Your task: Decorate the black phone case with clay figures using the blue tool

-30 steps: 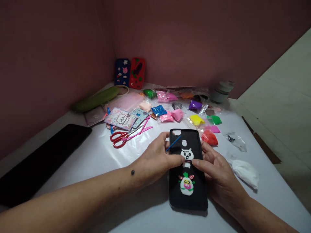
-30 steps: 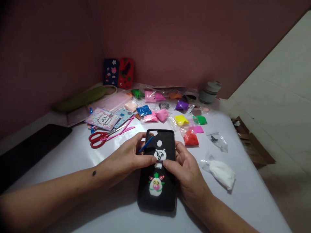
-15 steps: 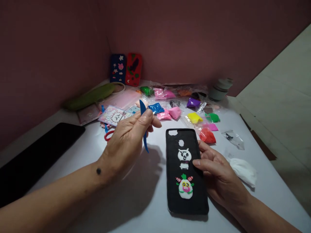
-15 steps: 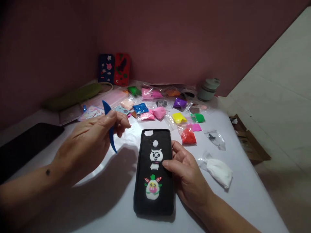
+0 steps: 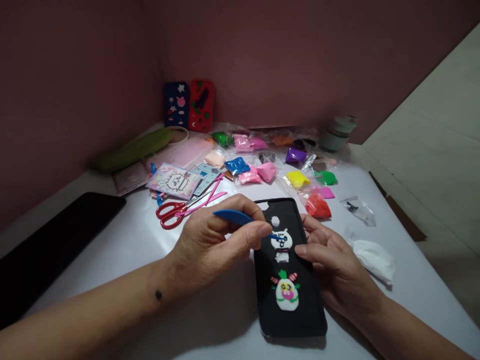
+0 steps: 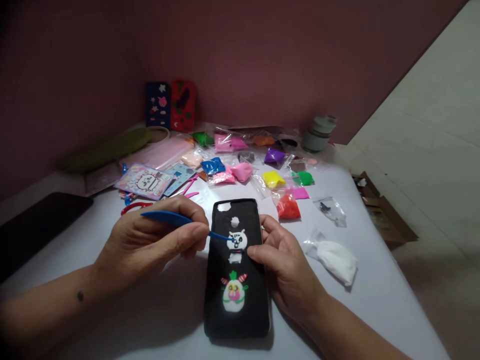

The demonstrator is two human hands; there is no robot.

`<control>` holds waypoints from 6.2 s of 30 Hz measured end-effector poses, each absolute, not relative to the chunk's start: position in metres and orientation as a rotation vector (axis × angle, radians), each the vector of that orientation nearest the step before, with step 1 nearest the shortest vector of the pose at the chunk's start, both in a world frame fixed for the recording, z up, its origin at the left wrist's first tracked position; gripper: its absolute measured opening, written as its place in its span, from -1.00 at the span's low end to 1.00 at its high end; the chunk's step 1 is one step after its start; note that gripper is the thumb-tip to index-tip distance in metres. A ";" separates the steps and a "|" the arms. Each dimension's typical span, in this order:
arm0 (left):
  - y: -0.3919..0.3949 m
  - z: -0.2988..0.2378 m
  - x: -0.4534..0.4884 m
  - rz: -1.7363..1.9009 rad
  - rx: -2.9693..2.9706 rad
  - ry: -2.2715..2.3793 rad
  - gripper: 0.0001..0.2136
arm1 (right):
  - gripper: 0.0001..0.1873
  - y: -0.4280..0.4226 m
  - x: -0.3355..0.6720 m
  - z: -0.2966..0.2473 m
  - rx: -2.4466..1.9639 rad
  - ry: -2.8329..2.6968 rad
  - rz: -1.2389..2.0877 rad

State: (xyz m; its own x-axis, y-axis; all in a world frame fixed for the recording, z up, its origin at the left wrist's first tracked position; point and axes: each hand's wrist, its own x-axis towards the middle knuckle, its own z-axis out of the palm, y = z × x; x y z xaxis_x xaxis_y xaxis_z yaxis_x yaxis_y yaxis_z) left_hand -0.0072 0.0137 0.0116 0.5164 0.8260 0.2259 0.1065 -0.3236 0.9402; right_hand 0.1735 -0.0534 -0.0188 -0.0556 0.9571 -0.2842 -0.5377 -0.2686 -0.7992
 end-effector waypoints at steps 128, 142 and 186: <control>0.011 0.003 -0.013 0.857 2.271 0.513 -0.91 | -0.57 -0.051 0.177 -0.021 -0.976 -0.628 1.614; 0.011 0.003 -0.015 0.835 2.271 0.513 -0.91 | -0.57 -0.052 0.178 -0.022 -0.972 -0.635 1.610; 0.012 0.001 -0.012 0.856 2.236 0.432 -0.91 | -0.58 -0.053 0.178 -0.021 -0.932 -0.621 1.613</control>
